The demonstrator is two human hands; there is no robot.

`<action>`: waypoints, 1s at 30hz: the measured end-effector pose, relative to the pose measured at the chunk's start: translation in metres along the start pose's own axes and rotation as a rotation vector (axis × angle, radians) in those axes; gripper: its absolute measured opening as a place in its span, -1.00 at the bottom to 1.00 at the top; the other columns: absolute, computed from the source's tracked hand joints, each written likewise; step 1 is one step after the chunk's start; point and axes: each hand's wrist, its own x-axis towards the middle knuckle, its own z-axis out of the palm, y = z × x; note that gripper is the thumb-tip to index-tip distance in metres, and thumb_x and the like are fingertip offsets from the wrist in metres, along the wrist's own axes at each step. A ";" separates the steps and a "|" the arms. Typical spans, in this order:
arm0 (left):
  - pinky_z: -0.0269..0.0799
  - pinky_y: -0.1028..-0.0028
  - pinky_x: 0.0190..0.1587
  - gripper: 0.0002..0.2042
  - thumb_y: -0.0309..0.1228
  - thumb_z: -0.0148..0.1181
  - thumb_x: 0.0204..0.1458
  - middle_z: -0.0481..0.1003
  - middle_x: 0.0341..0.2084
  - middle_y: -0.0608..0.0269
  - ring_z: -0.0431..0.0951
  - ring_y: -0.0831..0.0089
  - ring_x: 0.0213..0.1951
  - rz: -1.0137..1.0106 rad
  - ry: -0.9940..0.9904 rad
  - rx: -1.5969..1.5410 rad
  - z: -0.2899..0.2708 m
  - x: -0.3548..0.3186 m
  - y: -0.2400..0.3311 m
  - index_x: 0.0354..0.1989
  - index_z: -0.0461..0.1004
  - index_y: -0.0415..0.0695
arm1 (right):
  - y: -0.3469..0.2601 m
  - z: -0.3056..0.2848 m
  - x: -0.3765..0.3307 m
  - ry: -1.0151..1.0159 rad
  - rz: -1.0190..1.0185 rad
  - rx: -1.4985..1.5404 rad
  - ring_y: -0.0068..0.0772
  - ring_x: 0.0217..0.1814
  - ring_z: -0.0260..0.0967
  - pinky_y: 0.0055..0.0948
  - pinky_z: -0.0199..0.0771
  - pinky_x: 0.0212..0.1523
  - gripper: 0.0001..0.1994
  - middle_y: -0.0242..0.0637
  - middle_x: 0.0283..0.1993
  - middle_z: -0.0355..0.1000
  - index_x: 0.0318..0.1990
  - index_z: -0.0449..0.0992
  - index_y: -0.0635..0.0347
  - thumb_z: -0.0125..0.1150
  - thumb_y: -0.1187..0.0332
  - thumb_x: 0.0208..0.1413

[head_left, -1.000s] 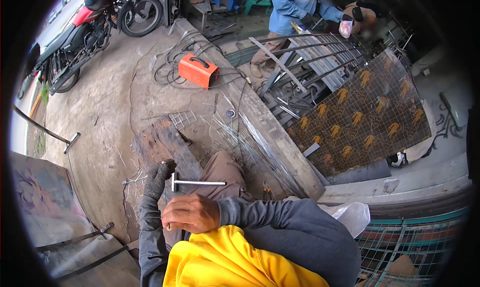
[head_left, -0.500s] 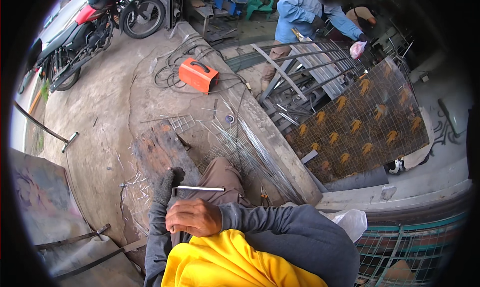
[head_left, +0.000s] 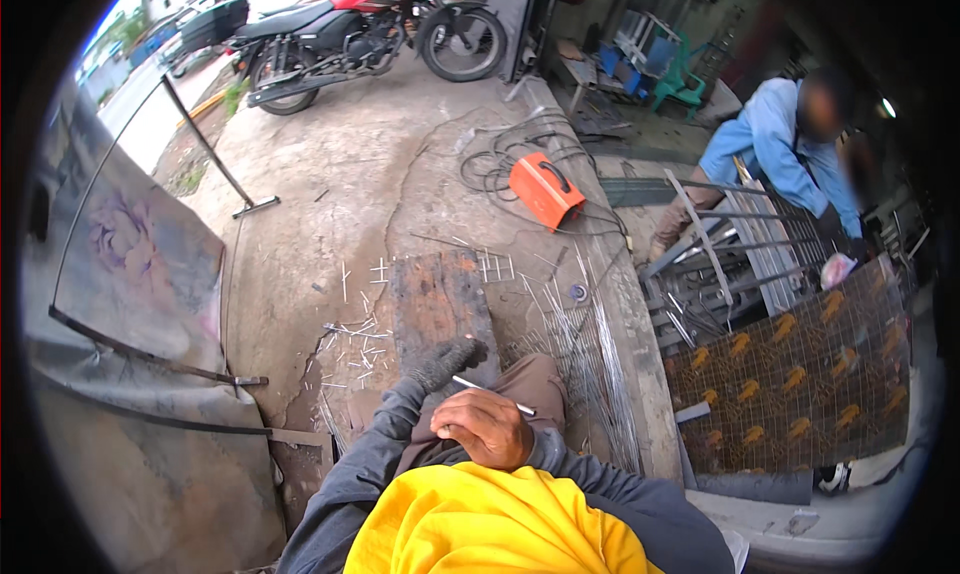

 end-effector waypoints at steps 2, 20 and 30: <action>0.36 0.42 0.04 -0.68 -0.33 -0.20 0.32 0.54 -0.16 0.10 0.50 0.35 -0.13 -0.004 0.028 0.152 0.003 -0.010 -0.030 -0.02 0.51 -0.16 | 0.002 0.003 -0.003 -0.020 -0.007 0.019 -0.19 -0.33 0.48 -0.36 0.49 -0.28 -0.93 -0.21 -0.35 0.50 -0.32 0.48 0.26 0.25 0.51 0.05; 0.37 0.44 0.05 -0.58 -0.10 -0.14 0.29 0.54 -0.10 0.17 0.50 0.41 -0.13 0.225 0.049 0.378 0.001 -0.010 -0.041 0.10 0.45 -0.13 | 0.001 0.008 0.002 -0.086 -0.011 -0.014 -0.19 -0.32 0.51 -0.34 0.51 -0.26 -0.96 -0.24 -0.36 0.51 -0.31 0.47 0.25 0.15 0.49 0.14; 0.36 0.41 0.05 -0.48 0.03 -0.21 0.29 0.57 -0.21 0.14 0.51 0.39 -0.17 -0.064 -0.068 0.043 -0.024 0.001 -0.013 0.00 0.51 -0.17 | 0.002 0.012 0.010 -0.102 -0.028 0.028 -0.20 -0.30 0.51 -0.33 0.51 -0.25 -0.96 -0.26 -0.35 0.50 -0.32 0.47 0.23 0.15 0.46 0.14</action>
